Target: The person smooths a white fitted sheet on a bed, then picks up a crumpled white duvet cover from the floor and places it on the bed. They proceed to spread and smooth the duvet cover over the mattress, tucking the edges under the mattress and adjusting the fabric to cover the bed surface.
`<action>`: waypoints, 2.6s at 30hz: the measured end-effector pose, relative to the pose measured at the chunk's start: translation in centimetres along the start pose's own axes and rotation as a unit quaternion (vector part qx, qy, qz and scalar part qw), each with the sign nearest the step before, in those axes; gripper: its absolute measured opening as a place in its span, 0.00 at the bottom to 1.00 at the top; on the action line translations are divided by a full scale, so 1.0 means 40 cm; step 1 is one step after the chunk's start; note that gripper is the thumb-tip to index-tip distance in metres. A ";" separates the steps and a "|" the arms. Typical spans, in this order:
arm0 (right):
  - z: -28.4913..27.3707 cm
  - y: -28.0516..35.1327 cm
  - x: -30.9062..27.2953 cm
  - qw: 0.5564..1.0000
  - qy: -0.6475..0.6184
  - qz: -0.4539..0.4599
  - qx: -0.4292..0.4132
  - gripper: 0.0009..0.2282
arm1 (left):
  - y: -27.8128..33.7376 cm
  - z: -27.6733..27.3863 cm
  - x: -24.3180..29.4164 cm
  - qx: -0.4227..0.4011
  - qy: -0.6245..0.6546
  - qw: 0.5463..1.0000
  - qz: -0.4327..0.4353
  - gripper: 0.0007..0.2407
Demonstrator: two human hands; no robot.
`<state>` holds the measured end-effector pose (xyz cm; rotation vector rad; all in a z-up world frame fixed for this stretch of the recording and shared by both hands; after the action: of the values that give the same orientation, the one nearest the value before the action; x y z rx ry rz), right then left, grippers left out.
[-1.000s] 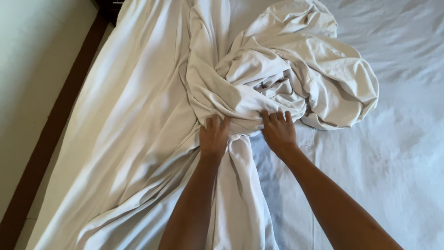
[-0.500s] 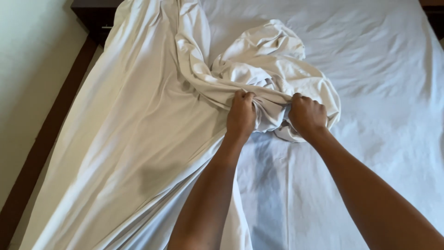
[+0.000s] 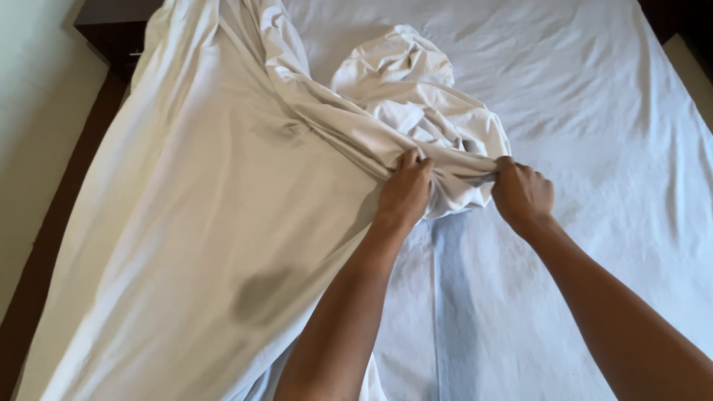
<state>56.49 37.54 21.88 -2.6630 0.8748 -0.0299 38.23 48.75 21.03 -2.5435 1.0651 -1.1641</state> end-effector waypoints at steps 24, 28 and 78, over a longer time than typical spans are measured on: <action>0.453 0.147 0.057 0.995 -0.013 -0.085 -0.051 0.29 | 0.366 0.117 -0.269 -0.222 -0.284 0.930 -0.075 0.35; 0.487 0.163 0.084 0.995 0.007 -0.096 0.001 0.09 | 0.393 0.160 -0.296 -0.201 -0.311 0.927 -0.055 0.38; 0.208 1.095 0.339 0.921 -0.115 -0.253 -0.275 0.33 | 1.324 0.360 0.312 -0.113 -0.343 0.910 -0.203 0.33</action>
<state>43.42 -0.80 -1.19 -3.2469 0.0989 0.4610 25.23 -0.66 -2.55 -3.0647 0.5281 -0.1153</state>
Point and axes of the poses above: each hand's wrist, its own y-axis away from the middle knuckle, its own z-axis out of the palm, x = y × z, the point moved 5 cm from there along -y, towards the middle knuckle, and after that the axes turned 13 degrees about x, right-handed, at the moved point
